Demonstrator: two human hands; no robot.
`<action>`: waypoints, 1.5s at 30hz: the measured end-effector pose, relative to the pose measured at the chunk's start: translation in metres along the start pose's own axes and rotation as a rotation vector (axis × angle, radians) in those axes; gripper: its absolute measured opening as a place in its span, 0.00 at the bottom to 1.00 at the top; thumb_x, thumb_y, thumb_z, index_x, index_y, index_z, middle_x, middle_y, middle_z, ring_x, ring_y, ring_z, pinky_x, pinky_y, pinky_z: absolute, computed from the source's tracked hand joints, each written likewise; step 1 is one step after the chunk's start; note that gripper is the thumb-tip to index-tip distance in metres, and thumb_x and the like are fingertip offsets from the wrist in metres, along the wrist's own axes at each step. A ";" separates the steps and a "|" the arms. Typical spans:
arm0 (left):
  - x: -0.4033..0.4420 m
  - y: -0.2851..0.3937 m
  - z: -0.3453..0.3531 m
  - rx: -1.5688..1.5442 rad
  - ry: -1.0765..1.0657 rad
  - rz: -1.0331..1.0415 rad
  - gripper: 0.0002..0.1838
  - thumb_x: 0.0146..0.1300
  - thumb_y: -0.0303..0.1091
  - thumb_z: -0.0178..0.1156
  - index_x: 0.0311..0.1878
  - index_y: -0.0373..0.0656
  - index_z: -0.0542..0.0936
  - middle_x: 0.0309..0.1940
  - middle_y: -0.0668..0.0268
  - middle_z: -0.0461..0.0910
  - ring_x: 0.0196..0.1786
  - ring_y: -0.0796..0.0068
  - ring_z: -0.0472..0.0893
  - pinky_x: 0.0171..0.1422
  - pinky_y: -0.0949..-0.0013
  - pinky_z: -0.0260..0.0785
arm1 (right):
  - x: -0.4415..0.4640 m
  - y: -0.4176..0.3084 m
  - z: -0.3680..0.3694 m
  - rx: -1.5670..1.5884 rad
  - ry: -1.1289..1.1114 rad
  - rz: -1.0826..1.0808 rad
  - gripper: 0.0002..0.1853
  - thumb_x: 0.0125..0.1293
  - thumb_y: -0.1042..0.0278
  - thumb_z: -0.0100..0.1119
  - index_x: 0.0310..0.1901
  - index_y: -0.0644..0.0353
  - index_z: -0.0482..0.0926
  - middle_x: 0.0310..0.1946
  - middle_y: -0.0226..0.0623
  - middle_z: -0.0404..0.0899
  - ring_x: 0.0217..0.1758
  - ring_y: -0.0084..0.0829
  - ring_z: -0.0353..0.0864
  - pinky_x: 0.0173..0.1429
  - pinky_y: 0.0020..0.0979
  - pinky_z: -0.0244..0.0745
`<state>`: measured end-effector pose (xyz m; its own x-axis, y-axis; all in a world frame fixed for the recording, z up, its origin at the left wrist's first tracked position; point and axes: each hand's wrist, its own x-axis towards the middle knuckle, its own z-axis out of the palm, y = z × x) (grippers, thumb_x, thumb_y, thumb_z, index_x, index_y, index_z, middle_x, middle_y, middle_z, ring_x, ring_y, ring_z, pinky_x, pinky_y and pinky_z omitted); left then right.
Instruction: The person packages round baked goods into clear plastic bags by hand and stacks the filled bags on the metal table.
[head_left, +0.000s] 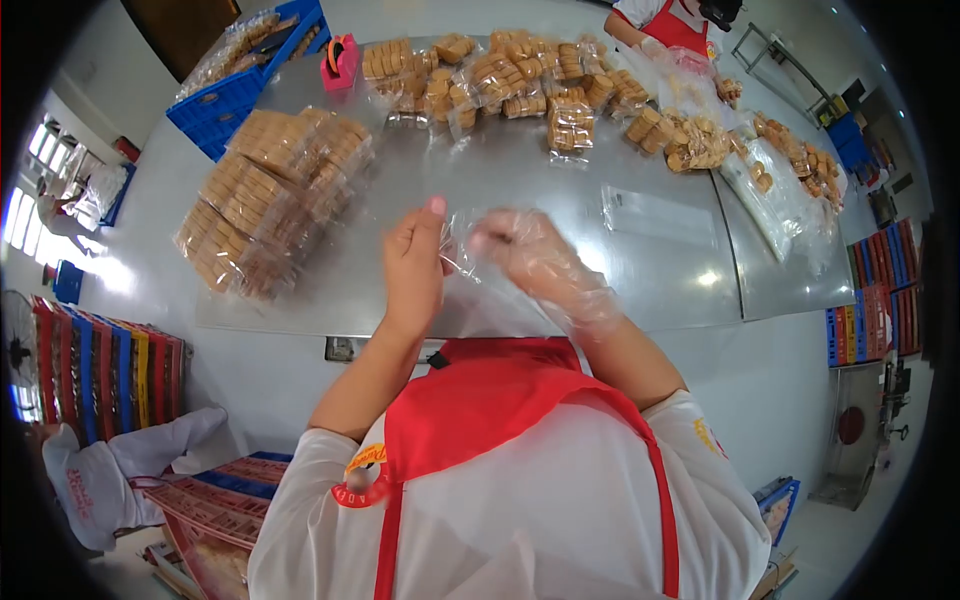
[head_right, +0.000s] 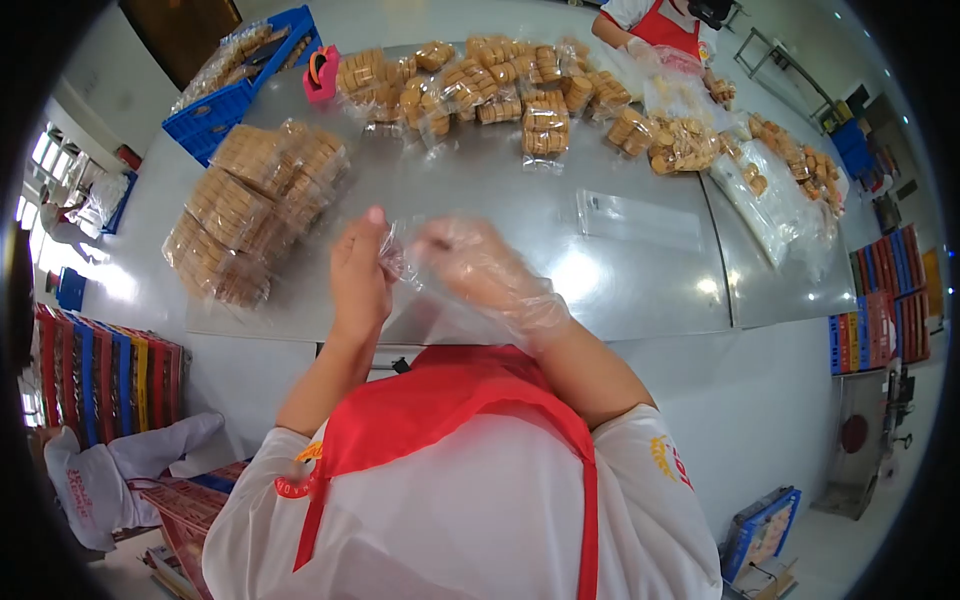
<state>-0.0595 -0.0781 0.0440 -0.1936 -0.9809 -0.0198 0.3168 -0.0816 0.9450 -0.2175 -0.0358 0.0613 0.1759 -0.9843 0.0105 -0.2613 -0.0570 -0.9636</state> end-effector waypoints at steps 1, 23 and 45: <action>-0.002 0.003 0.000 -0.017 -0.078 -0.071 0.18 0.73 0.43 0.56 0.27 0.45 0.73 0.21 0.72 0.70 0.24 0.83 0.68 0.29 0.74 0.59 | 0.003 0.006 -0.010 -0.219 0.055 -0.164 0.05 0.64 0.71 0.63 0.34 0.64 0.79 0.28 0.36 0.75 0.34 0.33 0.75 0.41 0.36 0.71; -0.028 0.000 0.005 -0.224 -0.667 -0.298 0.11 0.70 0.36 0.54 0.37 0.38 0.76 0.36 0.61 0.78 0.38 0.65 0.81 0.44 0.64 0.74 | -0.044 -0.021 -0.034 -0.457 0.098 -0.180 0.02 0.64 0.76 0.57 0.36 0.63 0.78 0.35 0.41 0.77 0.44 0.45 0.76 0.51 0.40 0.71; -0.036 -0.016 0.014 -0.096 -0.412 -0.256 0.07 0.65 0.30 0.51 0.31 0.40 0.75 0.27 0.62 0.80 0.28 0.74 0.77 0.34 0.74 0.65 | -0.099 -0.105 -0.025 0.646 -0.651 -0.732 0.13 0.75 0.61 0.56 0.41 0.64 0.79 0.36 0.39 0.80 0.36 0.43 0.78 0.40 0.40 0.72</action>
<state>-0.0707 -0.0387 0.0339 -0.6209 -0.7776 -0.0986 0.2913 -0.3457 0.8920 -0.2314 0.0639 0.1683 0.5857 -0.4702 0.6602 0.6013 -0.2942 -0.7429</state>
